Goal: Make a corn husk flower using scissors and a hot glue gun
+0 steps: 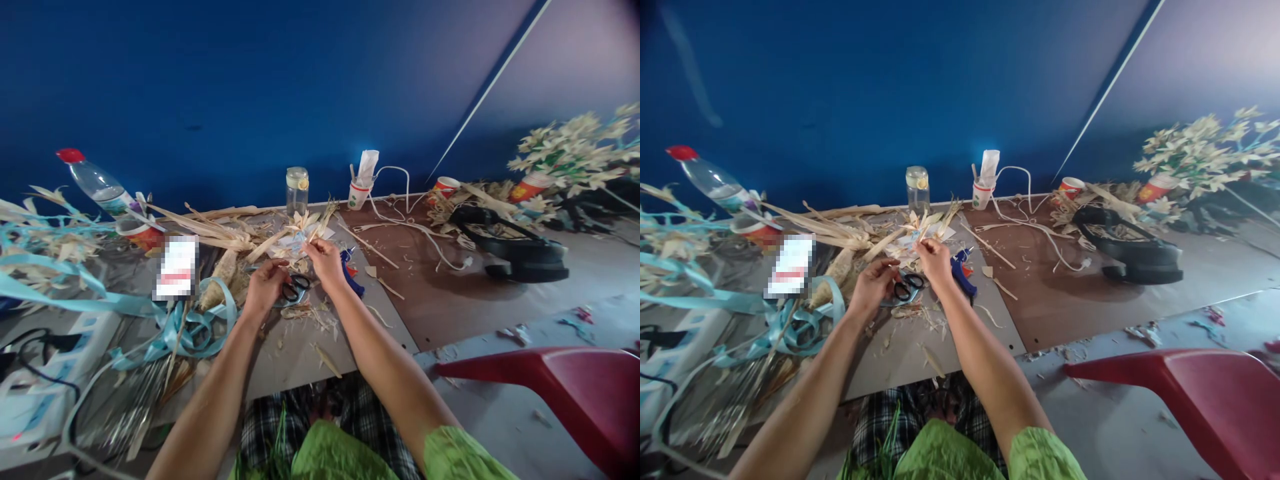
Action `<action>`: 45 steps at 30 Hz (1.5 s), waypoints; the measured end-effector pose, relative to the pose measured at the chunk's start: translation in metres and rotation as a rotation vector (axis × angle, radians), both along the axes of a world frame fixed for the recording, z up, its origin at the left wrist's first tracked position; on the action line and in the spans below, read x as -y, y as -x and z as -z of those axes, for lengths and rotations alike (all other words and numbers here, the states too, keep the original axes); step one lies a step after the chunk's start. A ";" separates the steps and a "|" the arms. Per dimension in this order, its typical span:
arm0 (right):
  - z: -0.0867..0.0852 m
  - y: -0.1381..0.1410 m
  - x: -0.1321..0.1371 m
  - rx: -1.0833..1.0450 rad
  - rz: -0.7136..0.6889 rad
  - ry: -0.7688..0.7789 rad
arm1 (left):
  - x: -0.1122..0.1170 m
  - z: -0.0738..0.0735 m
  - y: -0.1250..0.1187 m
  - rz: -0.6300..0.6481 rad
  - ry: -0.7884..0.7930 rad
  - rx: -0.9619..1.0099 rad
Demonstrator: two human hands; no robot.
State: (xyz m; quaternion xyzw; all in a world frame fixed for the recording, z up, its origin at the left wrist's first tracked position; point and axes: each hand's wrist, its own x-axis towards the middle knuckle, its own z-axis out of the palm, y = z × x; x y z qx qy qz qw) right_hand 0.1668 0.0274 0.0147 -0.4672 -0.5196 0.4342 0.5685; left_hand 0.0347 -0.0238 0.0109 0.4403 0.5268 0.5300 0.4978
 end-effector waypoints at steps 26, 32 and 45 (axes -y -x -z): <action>0.007 0.013 0.011 0.132 -0.132 -0.035 | 0.006 -0.005 -0.001 0.057 0.079 0.182; 0.002 0.012 0.013 0.186 -0.145 -0.028 | 0.004 -0.003 0.000 0.044 0.079 0.165; -0.002 0.008 0.015 0.249 -0.080 -0.089 | 0.006 -0.002 -0.001 -0.003 -0.009 -0.065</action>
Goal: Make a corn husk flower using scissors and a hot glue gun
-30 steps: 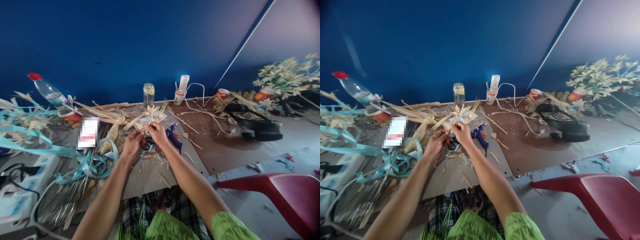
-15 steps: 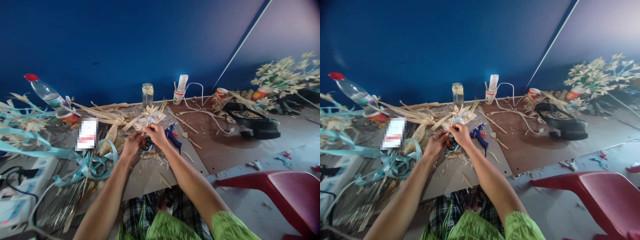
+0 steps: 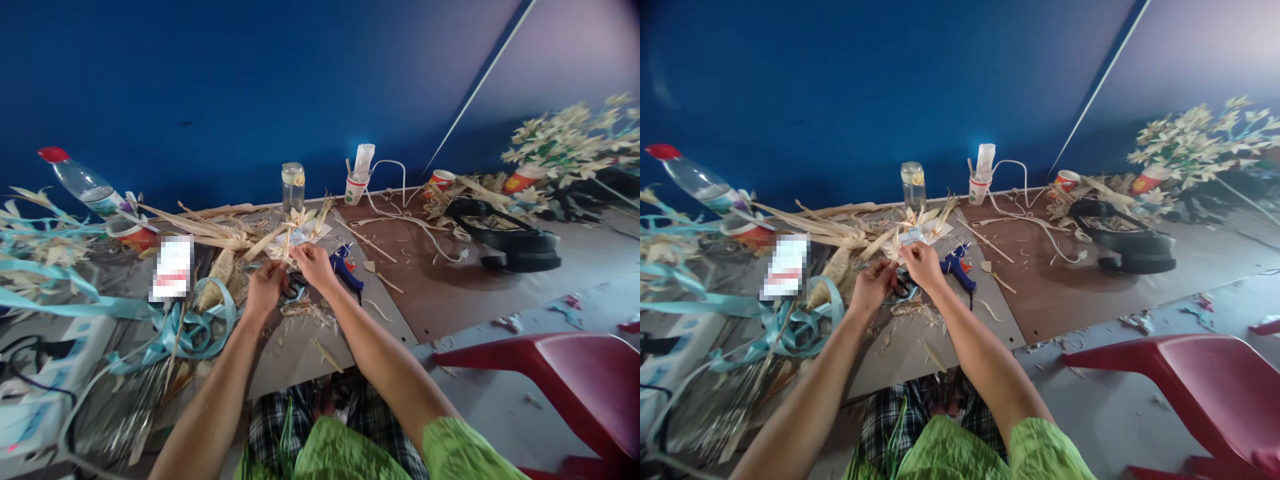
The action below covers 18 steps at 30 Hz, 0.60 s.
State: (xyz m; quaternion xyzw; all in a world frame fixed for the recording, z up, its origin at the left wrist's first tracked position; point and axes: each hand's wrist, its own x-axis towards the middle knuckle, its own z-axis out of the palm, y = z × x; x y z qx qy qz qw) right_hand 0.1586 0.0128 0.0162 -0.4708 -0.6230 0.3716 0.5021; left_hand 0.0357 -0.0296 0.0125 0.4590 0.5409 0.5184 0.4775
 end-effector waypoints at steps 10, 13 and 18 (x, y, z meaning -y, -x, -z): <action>0.013 -0.032 -0.025 0.192 0.195 -0.059 | -0.007 0.002 0.010 -0.144 -0.031 0.201; 0.013 -0.032 -0.022 0.296 0.155 -0.059 | -0.009 0.003 0.013 -0.166 -0.048 0.215; 0.010 -0.030 -0.018 0.380 0.163 -0.121 | -0.012 0.007 0.019 -0.209 -0.086 0.222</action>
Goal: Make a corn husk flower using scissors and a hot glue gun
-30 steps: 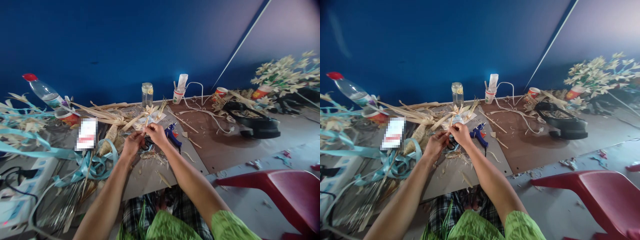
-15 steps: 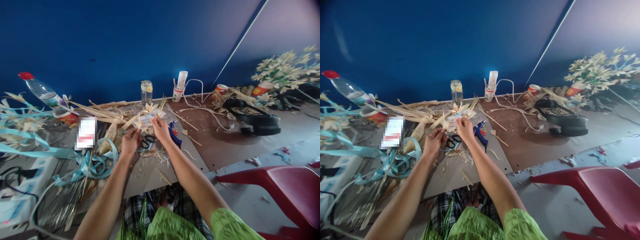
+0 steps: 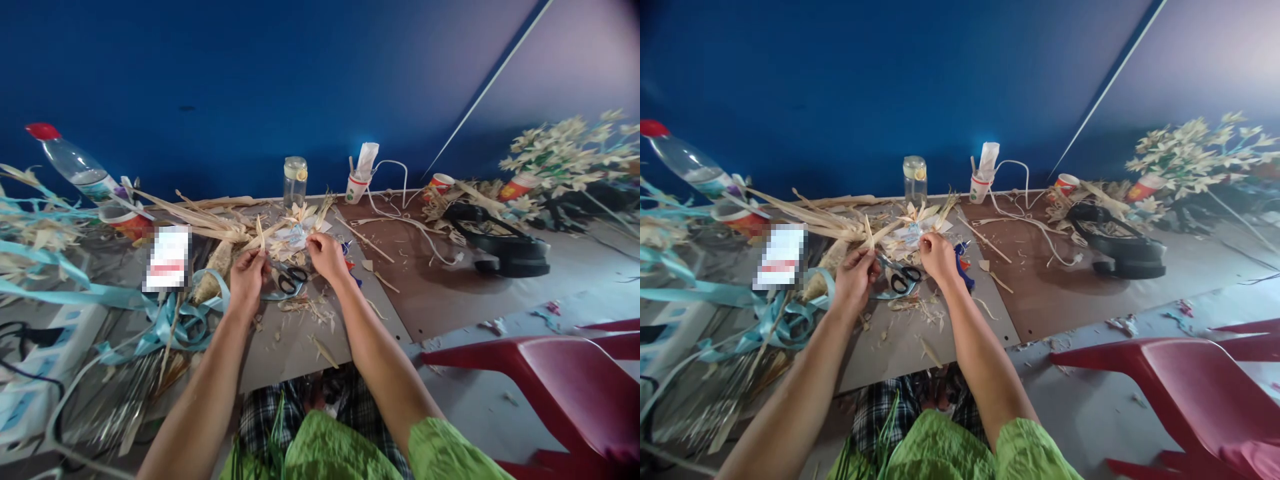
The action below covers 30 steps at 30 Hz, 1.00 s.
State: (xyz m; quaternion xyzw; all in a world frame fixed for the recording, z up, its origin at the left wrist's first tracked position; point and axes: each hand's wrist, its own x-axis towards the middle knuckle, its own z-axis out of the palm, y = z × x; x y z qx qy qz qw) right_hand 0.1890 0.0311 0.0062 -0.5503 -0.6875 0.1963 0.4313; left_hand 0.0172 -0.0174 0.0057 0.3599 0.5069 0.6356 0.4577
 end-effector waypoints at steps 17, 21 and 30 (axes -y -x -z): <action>-0.037 0.006 0.022 -0.267 -0.232 0.065 | 0.003 0.000 0.000 -0.014 -0.026 -0.104; -0.061 0.002 0.047 0.028 -0.526 0.192 | 0.003 -0.002 0.000 -0.045 -0.061 -0.118; -0.036 0.018 0.074 0.724 -0.669 0.216 | 0.003 0.000 0.002 -0.062 -0.089 -0.136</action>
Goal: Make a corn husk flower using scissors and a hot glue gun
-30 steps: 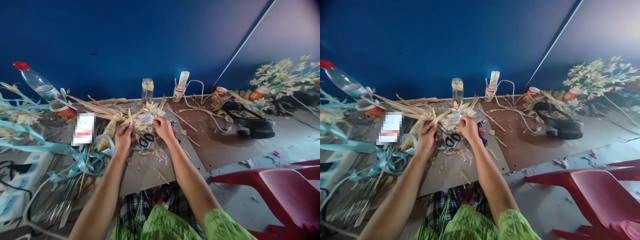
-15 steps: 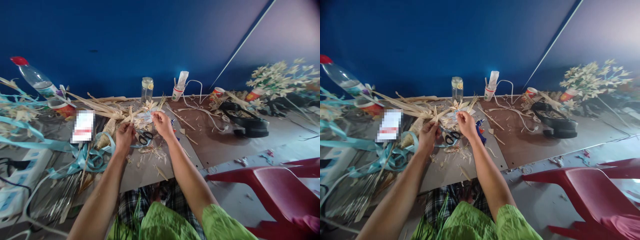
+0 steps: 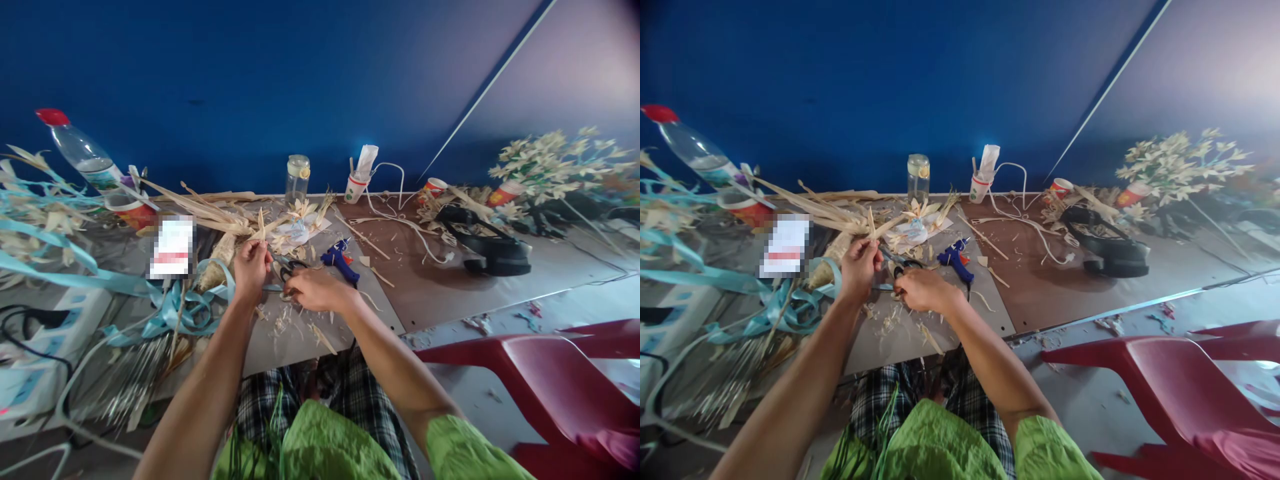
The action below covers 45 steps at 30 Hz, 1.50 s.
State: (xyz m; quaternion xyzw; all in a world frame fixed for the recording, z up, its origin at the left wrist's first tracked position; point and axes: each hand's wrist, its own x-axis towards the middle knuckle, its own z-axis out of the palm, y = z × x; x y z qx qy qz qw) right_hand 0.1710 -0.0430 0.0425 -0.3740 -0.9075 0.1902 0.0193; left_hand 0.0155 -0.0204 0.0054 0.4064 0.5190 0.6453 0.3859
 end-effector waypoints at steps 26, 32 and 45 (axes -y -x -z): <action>0.004 -0.011 -0.043 -0.793 0.310 0.460 | 0.004 -0.004 -0.006 0.190 0.000 0.141; 0.004 -0.005 -0.053 -0.930 0.363 0.593 | 0.006 -0.007 -0.006 0.338 0.037 0.282; 0.020 -0.003 -0.059 -0.916 0.353 0.400 | 0.002 -0.009 0.001 0.319 0.074 0.475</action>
